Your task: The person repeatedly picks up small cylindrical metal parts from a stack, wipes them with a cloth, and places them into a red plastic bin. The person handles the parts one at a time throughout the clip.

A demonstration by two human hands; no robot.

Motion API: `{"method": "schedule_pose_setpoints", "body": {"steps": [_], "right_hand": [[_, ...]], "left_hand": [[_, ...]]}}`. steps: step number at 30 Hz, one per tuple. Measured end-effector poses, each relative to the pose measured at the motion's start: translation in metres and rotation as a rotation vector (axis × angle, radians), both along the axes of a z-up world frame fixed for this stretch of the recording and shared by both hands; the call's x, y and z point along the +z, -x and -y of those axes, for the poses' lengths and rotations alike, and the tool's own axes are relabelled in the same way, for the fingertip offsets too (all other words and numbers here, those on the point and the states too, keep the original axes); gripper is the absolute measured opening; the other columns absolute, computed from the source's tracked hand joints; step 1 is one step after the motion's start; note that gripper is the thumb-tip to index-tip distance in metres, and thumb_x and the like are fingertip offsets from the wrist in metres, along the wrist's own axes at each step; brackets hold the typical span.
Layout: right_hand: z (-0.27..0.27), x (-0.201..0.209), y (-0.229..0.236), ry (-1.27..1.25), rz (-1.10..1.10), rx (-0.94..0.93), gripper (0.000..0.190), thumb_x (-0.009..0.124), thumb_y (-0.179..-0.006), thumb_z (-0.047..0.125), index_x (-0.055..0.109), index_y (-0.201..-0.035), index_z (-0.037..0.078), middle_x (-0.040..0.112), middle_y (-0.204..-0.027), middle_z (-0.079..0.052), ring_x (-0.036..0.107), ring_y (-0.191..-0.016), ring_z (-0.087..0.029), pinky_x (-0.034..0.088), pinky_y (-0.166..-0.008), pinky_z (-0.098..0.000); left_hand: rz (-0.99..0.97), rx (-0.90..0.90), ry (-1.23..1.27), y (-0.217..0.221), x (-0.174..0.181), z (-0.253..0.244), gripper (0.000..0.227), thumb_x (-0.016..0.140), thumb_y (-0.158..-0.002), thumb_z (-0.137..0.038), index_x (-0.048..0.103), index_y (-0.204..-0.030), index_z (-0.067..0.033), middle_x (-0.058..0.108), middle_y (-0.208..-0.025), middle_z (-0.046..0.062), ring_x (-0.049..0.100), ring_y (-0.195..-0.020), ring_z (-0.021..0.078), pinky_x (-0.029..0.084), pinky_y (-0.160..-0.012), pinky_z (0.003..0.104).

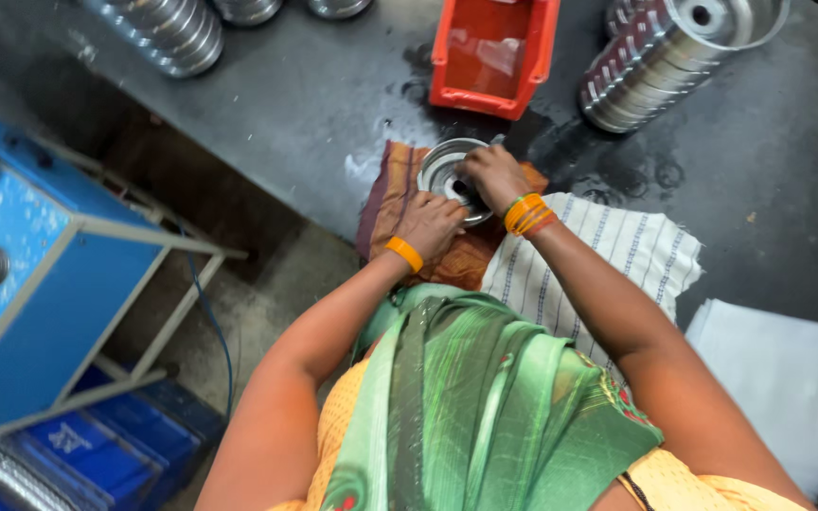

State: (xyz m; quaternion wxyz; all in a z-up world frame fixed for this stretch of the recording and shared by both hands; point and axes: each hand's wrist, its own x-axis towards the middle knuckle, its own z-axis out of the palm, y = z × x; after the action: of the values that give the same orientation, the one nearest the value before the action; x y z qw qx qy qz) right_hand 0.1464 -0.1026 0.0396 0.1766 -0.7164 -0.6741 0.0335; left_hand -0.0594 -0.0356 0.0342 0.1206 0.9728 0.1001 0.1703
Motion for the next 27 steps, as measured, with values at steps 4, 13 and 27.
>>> {"method": "schedule_pose_setpoints", "body": {"steps": [4,13,27], "right_hand": [[0.040,-0.022,-0.041,-0.462,-1.084,-0.444,0.028,0.055,-0.097,0.011,0.066,-0.123,0.009,0.069,-0.113,-0.008,0.067,-0.105,-0.027,0.057,-0.094,-0.0426],[0.089,-0.095,0.031,-0.166,-0.850,-0.536,0.033,0.066,-0.087,0.013,0.064,-0.117,0.000,0.069,-0.103,-0.022,0.067,-0.093,-0.038,0.054,-0.082,-0.0441],[0.085,-0.053,0.024,-0.290,-0.692,-0.284,0.034,0.061,-0.084,0.003,0.071,-0.117,0.004,0.069,-0.117,-0.016,0.068,-0.107,-0.032,0.054,-0.095,-0.0382]], "left_hand": [[-0.067,0.137,0.569,-0.021,0.030,-0.017,0.040,0.079,-0.085,-0.035,0.068,-0.114,-0.0100,0.071,-0.109,0.008,0.067,-0.106,0.0244,0.048,-0.096,0.038],[-0.223,-0.372,0.121,-0.164,0.033,-0.002,0.056,0.084,-0.072,-0.030,0.066,-0.123,-0.0150,0.068,-0.119,0.006,0.060,-0.117,0.0255,0.040,-0.099,0.042],[0.558,-0.128,0.071,-0.157,0.059,-0.134,0.003,0.065,-0.094,-0.014,0.068,-0.096,-0.0142,0.069,-0.121,0.003,0.065,-0.112,0.0252,0.048,-0.101,0.047]]}}
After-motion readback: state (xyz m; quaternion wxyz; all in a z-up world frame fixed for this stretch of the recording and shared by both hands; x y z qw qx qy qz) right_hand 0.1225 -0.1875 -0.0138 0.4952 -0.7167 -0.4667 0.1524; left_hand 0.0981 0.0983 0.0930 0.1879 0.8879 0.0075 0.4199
